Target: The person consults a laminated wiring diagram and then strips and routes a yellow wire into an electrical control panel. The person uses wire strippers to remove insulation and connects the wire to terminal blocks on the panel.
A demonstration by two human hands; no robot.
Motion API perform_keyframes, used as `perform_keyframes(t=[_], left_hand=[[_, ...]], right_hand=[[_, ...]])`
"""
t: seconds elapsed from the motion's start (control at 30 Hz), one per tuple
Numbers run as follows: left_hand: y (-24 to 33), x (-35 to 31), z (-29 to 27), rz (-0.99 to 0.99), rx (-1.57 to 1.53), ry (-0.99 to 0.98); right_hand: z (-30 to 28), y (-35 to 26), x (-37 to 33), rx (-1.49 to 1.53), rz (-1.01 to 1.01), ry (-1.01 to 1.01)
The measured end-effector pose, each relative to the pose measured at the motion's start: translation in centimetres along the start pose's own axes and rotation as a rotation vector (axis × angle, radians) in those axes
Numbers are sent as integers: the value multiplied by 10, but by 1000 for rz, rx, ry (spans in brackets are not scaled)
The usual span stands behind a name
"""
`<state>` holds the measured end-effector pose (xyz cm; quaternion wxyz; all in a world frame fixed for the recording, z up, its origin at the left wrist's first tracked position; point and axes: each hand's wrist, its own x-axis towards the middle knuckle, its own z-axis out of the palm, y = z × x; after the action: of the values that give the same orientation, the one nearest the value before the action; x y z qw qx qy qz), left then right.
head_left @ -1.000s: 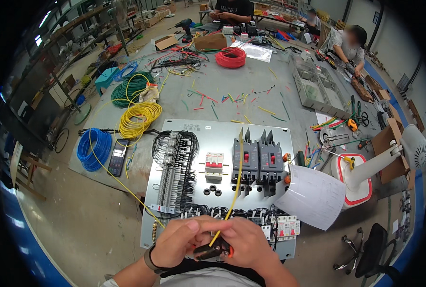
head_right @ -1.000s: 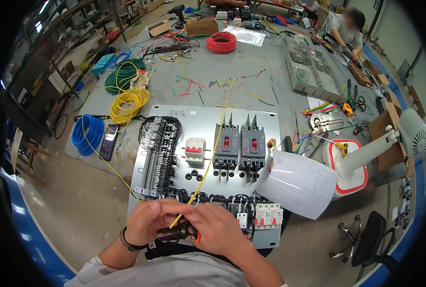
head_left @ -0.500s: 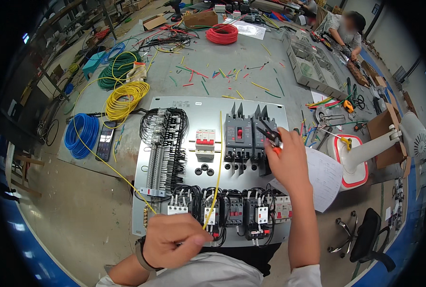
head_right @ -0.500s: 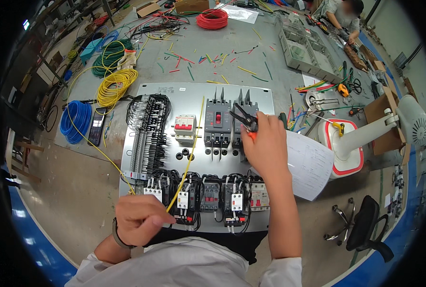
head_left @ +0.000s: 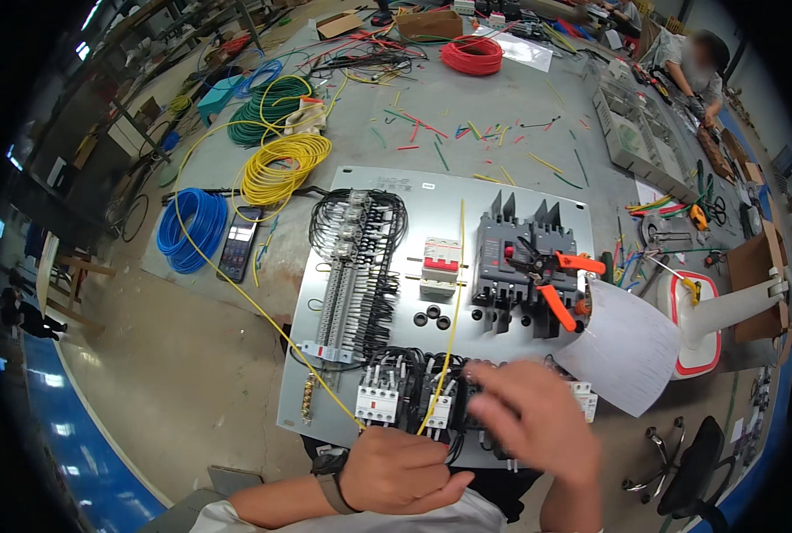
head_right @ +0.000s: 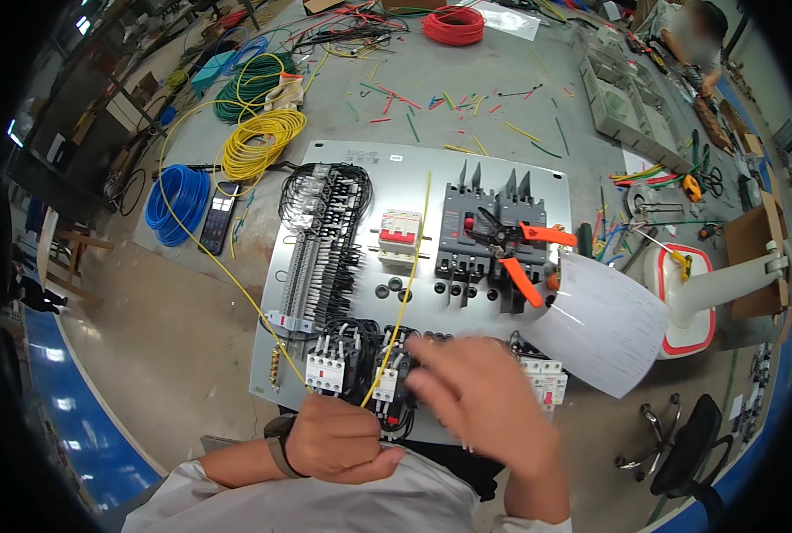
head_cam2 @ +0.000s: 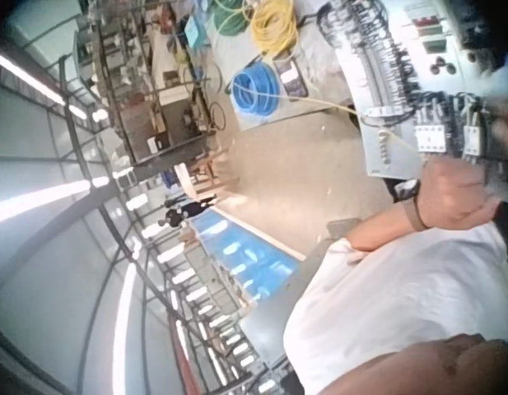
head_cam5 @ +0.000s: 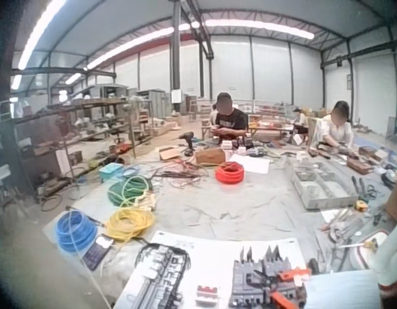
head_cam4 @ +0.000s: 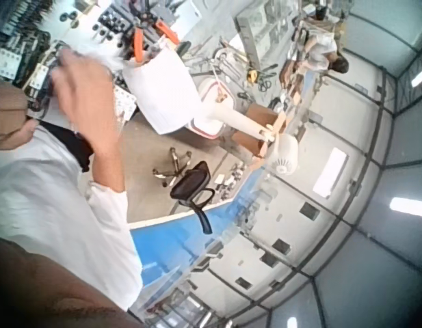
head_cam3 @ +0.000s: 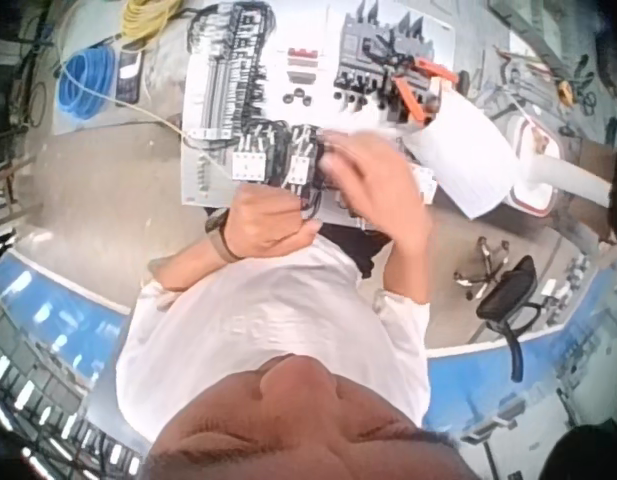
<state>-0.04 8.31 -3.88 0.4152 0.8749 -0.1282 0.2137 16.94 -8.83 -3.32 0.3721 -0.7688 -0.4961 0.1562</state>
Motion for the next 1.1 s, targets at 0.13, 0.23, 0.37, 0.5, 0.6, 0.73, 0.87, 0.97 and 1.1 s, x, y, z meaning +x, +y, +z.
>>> perform_keyframes(t=[0.13, 0.23, 0.37, 0.5, 0.6, 0.73, 0.87, 0.97, 1.1], left_hand=[[-2, -5, 4, 24, 51, 42], [-2, -9, 4, 44, 47, 59], [6, -9, 6, 60, 51, 100], [22, -8, 2, 27, 48, 60], [34, -18, -1, 40, 65, -20], [44, -15, 3, 253, 75, 26], [66, -22, 14, 332, 69, -45], [76, -26, 23, 406, 122, -81], [85, -19, 22, 358, 64, -159]], right_hand=[[33, -22, -17, 145, -19, -149], [41, -24, -15, 81, -26, -96], [51, -32, -12, -17, 1, -14], [59, -36, -16, 24, 74, 19], [62, -40, -20, -5, 58, 83], [59, -46, -22, 51, 42, 149], [54, -52, -49, 778, 462, 147], [57, -80, -52, 1056, 541, 84], [81, -81, -69, 1194, 719, -40]])
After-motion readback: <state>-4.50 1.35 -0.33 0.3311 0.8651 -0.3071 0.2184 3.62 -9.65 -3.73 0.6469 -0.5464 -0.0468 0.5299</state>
